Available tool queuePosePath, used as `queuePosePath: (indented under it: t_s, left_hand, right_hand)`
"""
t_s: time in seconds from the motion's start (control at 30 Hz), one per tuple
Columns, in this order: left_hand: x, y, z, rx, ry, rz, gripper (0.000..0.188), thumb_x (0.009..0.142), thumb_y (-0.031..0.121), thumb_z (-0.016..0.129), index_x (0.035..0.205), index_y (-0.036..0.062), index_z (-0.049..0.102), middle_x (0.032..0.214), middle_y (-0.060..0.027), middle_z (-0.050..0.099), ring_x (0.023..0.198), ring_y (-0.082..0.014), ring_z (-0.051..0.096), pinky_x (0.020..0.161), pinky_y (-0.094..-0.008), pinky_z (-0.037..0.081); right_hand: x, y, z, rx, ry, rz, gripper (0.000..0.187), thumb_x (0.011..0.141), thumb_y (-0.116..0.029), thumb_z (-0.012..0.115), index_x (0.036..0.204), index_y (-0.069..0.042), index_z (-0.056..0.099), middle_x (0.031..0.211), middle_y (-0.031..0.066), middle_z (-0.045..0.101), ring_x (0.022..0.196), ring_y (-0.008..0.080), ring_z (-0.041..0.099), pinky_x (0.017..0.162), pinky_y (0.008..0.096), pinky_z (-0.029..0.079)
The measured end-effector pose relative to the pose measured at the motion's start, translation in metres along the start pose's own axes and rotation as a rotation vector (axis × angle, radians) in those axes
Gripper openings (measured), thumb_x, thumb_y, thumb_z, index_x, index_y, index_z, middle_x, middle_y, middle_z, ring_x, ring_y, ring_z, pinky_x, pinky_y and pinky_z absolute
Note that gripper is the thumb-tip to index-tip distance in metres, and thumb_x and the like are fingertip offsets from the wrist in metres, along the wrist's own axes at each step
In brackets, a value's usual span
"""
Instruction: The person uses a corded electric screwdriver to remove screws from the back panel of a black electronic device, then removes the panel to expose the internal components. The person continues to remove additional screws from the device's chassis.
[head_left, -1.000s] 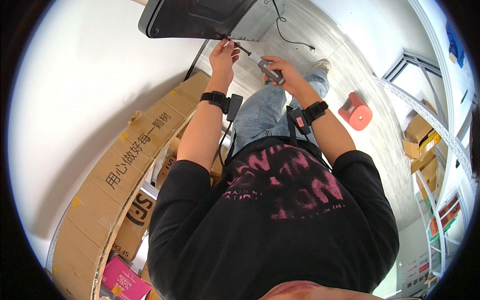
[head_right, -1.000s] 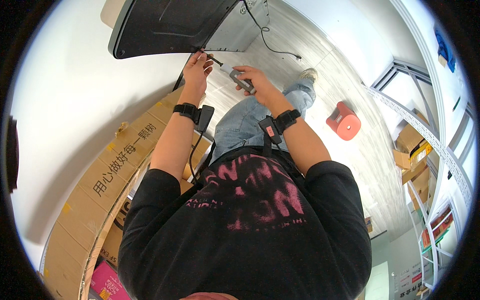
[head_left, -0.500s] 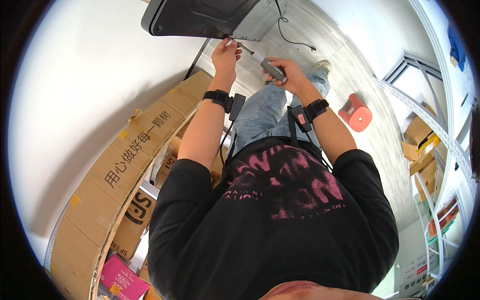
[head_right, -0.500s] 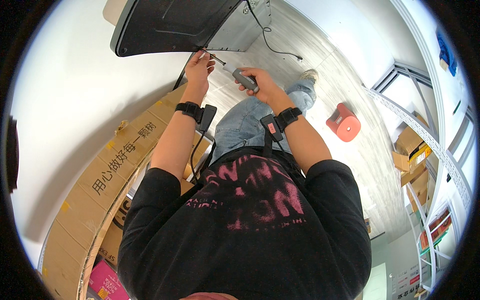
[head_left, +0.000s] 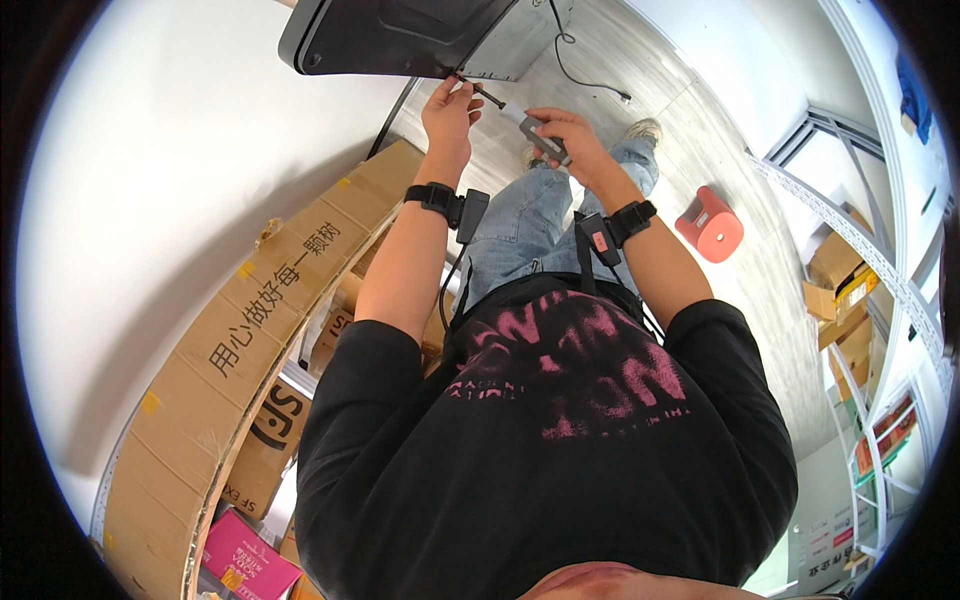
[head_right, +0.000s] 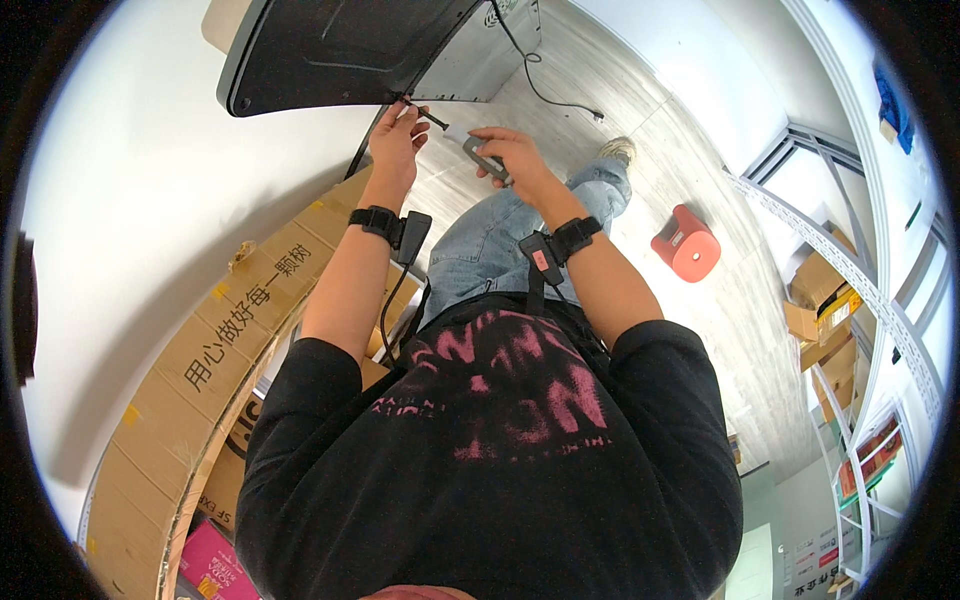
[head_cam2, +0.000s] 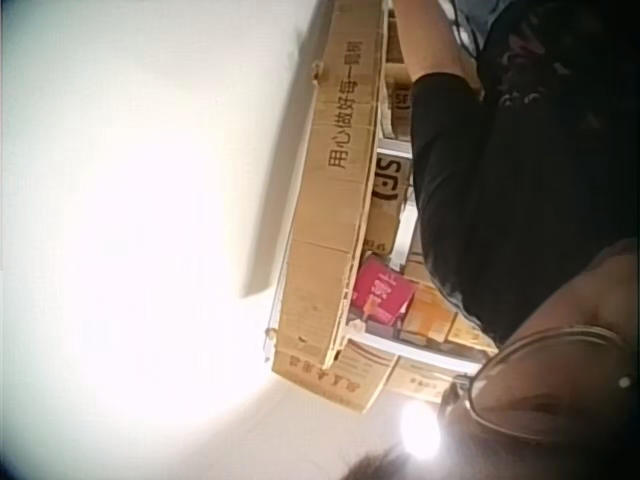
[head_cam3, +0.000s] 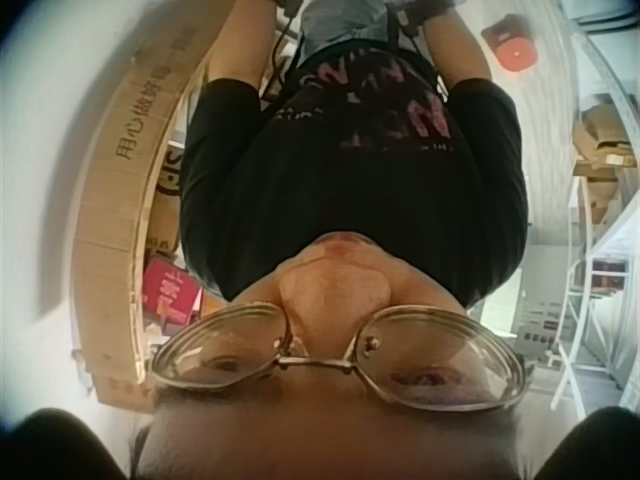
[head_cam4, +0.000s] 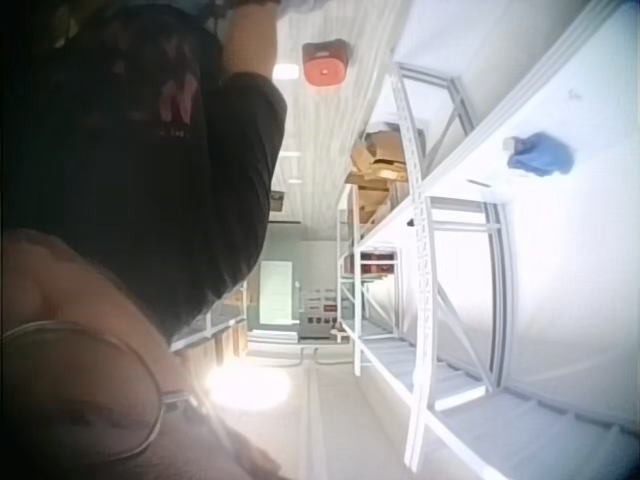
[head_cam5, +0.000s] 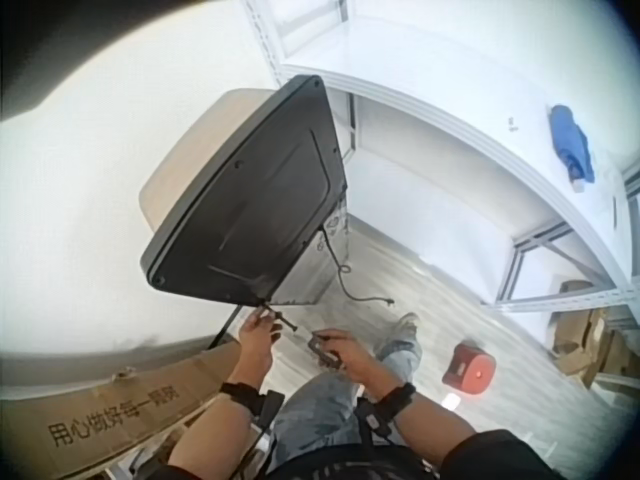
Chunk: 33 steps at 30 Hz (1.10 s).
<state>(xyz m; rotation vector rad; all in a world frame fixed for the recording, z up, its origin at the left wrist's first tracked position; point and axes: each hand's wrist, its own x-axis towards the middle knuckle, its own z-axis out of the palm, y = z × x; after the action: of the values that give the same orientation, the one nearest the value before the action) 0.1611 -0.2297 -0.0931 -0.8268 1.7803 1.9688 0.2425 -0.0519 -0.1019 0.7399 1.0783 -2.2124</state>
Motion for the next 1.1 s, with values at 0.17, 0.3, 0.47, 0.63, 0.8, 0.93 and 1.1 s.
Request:
queuePosePath:
  t_s: [0.17, 0.3, 0.47, 0.63, 0.8, 0.93, 1.1]
  left_hand:
    - [0.002, 0.001, 0.003, -0.053, -0.028, -0.023, 0.022, 0.089, 0.012, 0.061, 0.109, 0.0038, 0.056, 0.088, -0.0062, 0.066, 0.069, -0.0116, 0.059, 0.06, -0.0237, 0.048]
    - [0.009, -0.001, 0.005, -0.055, -0.017, -0.021, 0.017, 0.087, 0.009, 0.062, 0.103, 0.0041, 0.059, 0.084, -0.0071, 0.066, 0.065, -0.0122, 0.059, 0.059, -0.0241, 0.049]
    - [0.018, -0.008, 0.001, -0.107, -0.002, -0.001, 0.014, 0.086, 0.004, 0.061, 0.101, 0.004, 0.06, 0.081, -0.0079, 0.066, 0.062, -0.0123, 0.058, 0.057, -0.024, 0.049]
    - [0.014, -0.006, 0.004, -0.174, -0.037, 0.003, 0.014, 0.086, 0.004, 0.061, 0.1, 0.0041, 0.059, 0.084, -0.0087, 0.065, 0.063, -0.0126, 0.058, 0.058, -0.0247, 0.05]
    - [0.011, 0.0, 0.006, -0.086, -0.016, -0.012, 0.01, 0.087, 0.003, 0.06, 0.097, 0.0026, 0.059, 0.083, -0.0083, 0.065, 0.066, -0.0148, 0.061, 0.059, -0.0261, 0.052]
    - [0.017, 0.0, 0.002, -0.062, -0.03, -0.018, 0.01, 0.086, 0.002, 0.06, 0.096, 0.0013, 0.059, 0.082, -0.0084, 0.064, 0.068, -0.0169, 0.063, 0.059, -0.0263, 0.052]
    - [0.015, 0.001, 0.003, -0.106, -0.047, -0.019, 0.01, 0.086, 0.002, 0.06, 0.096, 0.0018, 0.059, 0.081, -0.0078, 0.064, 0.068, -0.0174, 0.064, 0.057, -0.0259, 0.052]
  right_hand:
    - [0.0, 0.003, 0.006, -0.531, 0.114, -0.323, 0.04, 0.075, -0.007, 0.065, 0.115, -0.006, 0.06, 0.093, 0.0076, 0.06, 0.072, 0.0162, 0.058, 0.051, 0.0273, 0.043]
    - [0.006, 0.017, 0.005, -0.775, 0.168, -0.532, 0.038, 0.075, -0.009, 0.067, 0.113, -0.007, 0.059, 0.096, 0.0088, 0.061, 0.07, 0.0172, 0.057, 0.054, 0.0296, 0.045]
    - [-0.01, -0.013, -0.001, -0.007, -0.097, 0.262, 0.044, 0.08, -0.013, 0.068, 0.119, -0.005, 0.051, 0.096, 0.0072, 0.06, 0.066, 0.0125, 0.055, 0.051, 0.0249, 0.042]
    - [-0.006, 0.0, -0.004, -0.309, 0.014, 0.033, 0.039, 0.081, -0.014, 0.068, 0.114, -0.004, 0.051, 0.091, 0.005, 0.058, 0.064, 0.0117, 0.054, 0.047, 0.0238, 0.039]
    - [-0.003, 0.009, 0.0, -0.463, 0.117, -0.198, 0.04, 0.077, -0.018, 0.071, 0.111, -0.006, 0.053, 0.083, 0.0056, 0.056, 0.062, 0.0133, 0.054, 0.051, 0.0266, 0.041]
    - [-0.015, -0.013, 0.014, -0.002, 0.053, 0.221, 0.043, 0.077, -0.015, 0.071, 0.114, -0.007, 0.05, 0.086, 0.0068, 0.057, 0.061, 0.0139, 0.054, 0.054, 0.0285, 0.043]
    - [-0.01, -0.007, 0.002, -0.121, -0.006, 0.133, 0.045, 0.08, -0.015, 0.067, 0.12, -0.008, 0.048, 0.091, 0.0042, 0.056, 0.071, 0.0124, 0.055, 0.052, 0.0258, 0.043]
